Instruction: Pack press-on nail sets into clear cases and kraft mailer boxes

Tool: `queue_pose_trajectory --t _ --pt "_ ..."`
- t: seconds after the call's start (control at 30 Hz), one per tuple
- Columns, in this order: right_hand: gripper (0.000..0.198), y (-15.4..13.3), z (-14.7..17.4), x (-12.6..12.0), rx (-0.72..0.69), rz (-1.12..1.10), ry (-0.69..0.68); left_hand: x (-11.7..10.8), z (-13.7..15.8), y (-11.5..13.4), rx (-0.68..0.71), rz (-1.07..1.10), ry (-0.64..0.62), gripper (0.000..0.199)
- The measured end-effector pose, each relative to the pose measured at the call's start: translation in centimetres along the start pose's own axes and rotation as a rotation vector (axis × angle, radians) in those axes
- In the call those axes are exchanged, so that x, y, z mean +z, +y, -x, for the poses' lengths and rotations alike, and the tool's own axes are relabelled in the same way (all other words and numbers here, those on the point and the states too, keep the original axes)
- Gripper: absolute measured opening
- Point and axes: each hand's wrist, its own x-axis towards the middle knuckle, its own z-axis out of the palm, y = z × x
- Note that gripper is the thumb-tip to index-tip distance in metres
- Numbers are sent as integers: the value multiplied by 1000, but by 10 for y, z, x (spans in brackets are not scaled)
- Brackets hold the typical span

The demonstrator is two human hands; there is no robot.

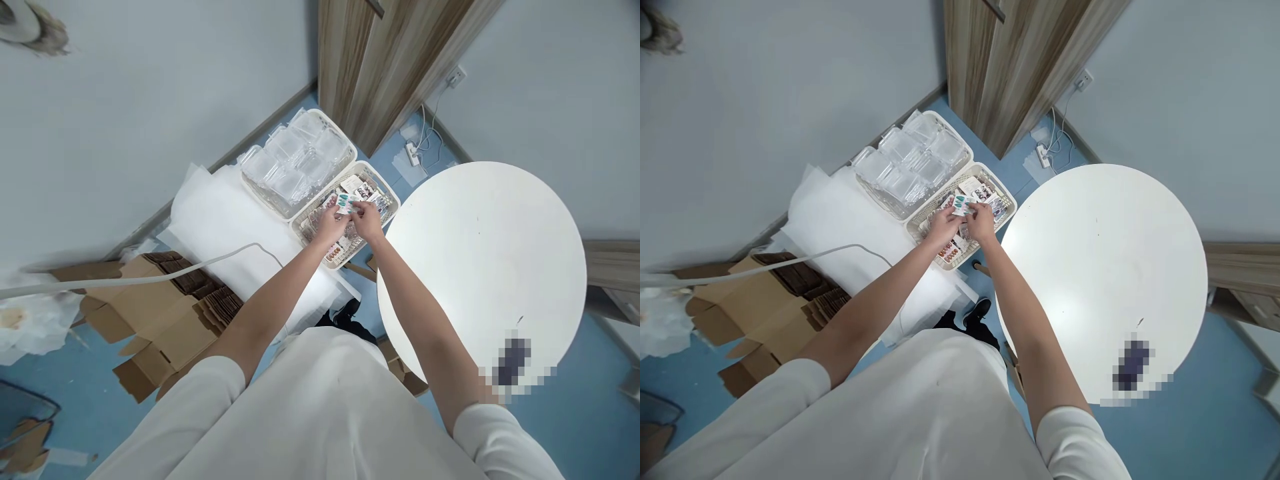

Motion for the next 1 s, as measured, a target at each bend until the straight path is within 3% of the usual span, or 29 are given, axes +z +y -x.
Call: queue_pose_trajectory --t 0.13,0.37,0.5,0.7,0.83,1.0 --pt "32 -3 22 -16 -7 -135 94 3 18 11 115 85 61 33" --pt "36 11 104 -52 46 -309 215 26 54 21 170 174 -77 23" --pt "54 37 157 -92 18 -307 269 42 72 30 199 73 -228 22" --pt "80 74 217 -145 -87 -164 126 69 106 55 186 -87 -564 38" --pt "83 90 241 -152 -95 -75 84 93 129 59 166 -179 -713 40" --pt "66 114 259 -138 -55 -25 77 112 144 39 147 -279 -786 38"
